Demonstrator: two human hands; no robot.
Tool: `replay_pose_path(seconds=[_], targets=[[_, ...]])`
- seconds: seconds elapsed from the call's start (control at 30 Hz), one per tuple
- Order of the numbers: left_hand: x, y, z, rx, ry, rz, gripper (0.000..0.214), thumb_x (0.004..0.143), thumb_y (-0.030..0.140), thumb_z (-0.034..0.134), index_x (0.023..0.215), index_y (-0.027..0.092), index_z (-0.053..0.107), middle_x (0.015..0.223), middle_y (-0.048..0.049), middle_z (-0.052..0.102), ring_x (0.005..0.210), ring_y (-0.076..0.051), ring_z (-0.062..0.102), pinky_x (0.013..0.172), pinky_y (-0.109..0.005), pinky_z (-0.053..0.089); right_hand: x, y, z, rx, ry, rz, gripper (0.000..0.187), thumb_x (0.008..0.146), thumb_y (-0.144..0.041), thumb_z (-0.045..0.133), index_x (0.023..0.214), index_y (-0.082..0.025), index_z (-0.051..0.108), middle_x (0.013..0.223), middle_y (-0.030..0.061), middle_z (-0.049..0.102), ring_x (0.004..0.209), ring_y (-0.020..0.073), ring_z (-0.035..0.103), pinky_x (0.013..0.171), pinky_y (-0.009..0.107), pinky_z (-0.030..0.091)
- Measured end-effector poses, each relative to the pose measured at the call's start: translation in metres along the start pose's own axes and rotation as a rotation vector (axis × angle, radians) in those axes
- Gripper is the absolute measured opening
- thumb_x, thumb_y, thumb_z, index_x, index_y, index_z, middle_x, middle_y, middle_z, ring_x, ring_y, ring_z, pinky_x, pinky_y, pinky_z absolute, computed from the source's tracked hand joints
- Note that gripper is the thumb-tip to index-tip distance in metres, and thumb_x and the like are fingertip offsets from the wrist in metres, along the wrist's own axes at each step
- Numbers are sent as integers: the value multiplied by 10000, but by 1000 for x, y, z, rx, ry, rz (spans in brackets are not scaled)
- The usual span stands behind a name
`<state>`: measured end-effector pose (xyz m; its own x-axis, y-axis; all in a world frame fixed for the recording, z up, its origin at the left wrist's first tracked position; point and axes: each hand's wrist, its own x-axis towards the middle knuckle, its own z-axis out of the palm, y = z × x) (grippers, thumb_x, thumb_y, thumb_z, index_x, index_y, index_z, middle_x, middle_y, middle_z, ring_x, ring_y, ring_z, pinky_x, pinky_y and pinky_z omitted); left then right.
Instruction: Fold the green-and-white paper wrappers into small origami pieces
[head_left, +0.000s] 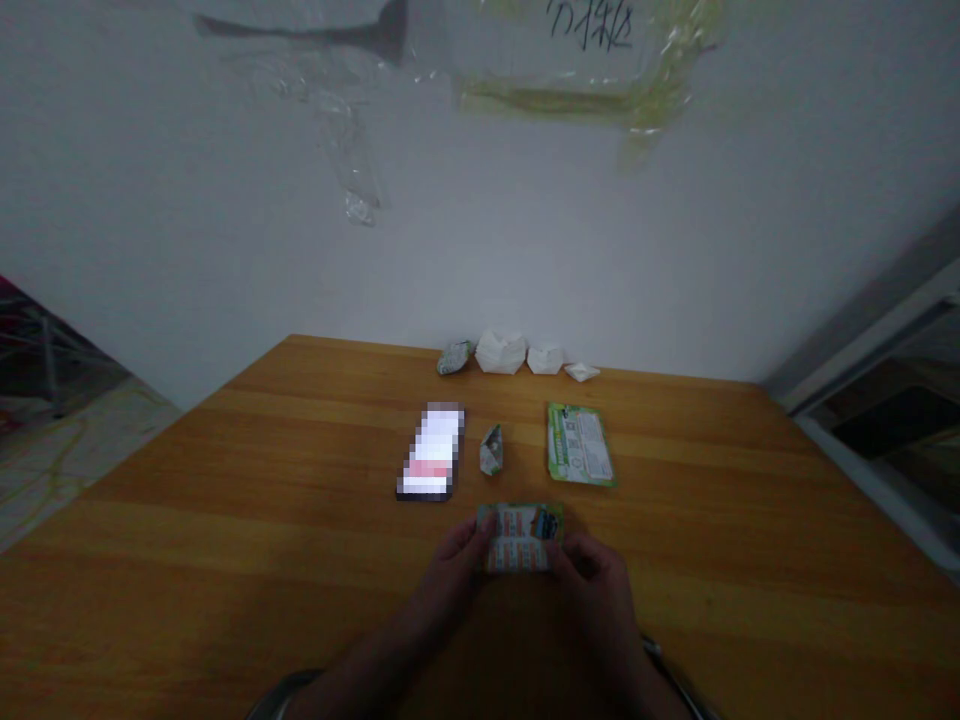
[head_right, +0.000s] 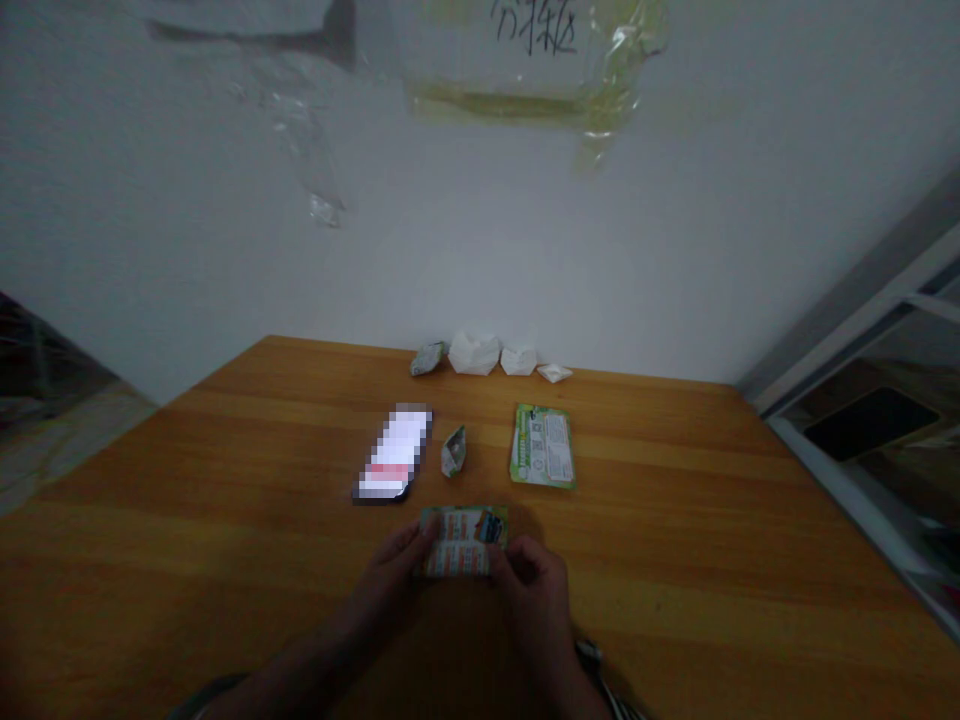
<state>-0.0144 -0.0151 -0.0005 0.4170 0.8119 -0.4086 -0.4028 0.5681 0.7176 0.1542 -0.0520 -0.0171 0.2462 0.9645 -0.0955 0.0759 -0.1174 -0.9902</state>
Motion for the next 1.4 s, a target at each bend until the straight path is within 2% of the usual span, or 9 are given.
replay_pose_path(seconds=[0.37,0.53,0.6,0.7,0.9,1.07,1.17,1.23,1.4], targets=[[1,0,-1,92,65,41,436,788,485,619,1000,109,683,834,-113,742,786,-238,677,718,-301,494,1,2,3,34,-35,-16,325,719,-394,662,536,-173,509,518,-37,471,506,112,445,484,214,370],[-4,9,0,390,44,143,340,801,450,606,903,138,698,812,-50,721,785,-219,636,714,-276,474,10,-1,-5,155,-12,-92,285,684,-348,729,846,-195,550,768,-2,598,683,150,585,597,231,480],[-7,14,3,525,-58,155,307,822,429,580,838,149,703,774,-23,704,763,-212,615,716,-275,462,15,-4,-12,72,-122,-85,259,726,-352,697,895,-181,601,796,24,641,719,170,620,625,253,499],[-11,18,6,598,-171,164,312,871,407,506,842,166,701,779,-9,686,769,-203,596,741,-277,451,20,-7,-23,-128,-306,-84,184,765,-336,662,789,-158,698,710,35,688,645,170,637,588,251,494],[-12,16,3,639,-186,183,294,871,385,515,974,201,720,907,-47,722,849,-235,607,811,-307,437,19,-9,-27,-244,-317,-94,145,743,-290,676,736,-165,750,671,40,726,601,175,647,551,246,483],[-14,17,7,552,-246,139,268,820,357,604,1014,220,727,1021,-45,725,978,-243,603,918,-284,397,15,-13,-19,-282,-478,-130,245,813,-298,580,687,-168,744,588,7,695,519,138,592,475,204,418],[-5,11,3,442,-135,92,307,782,379,651,1008,183,717,947,-59,732,899,-241,627,825,-297,443,13,-13,-15,-328,-376,-167,265,822,-291,564,666,-157,731,564,4,676,497,129,575,472,198,397],[2,5,-3,370,-59,72,314,739,409,691,868,125,729,788,-62,728,748,-219,638,704,-282,461,11,-11,-12,-350,-269,-177,280,830,-300,554,659,-152,720,579,14,679,516,138,588,489,203,409],[15,-4,-15,279,-24,38,396,717,462,697,714,66,713,691,-97,714,626,-187,627,612,-259,452,8,-4,-4,-259,-161,-127,337,833,-390,550,664,-143,704,603,37,681,547,164,612,502,217,444]])
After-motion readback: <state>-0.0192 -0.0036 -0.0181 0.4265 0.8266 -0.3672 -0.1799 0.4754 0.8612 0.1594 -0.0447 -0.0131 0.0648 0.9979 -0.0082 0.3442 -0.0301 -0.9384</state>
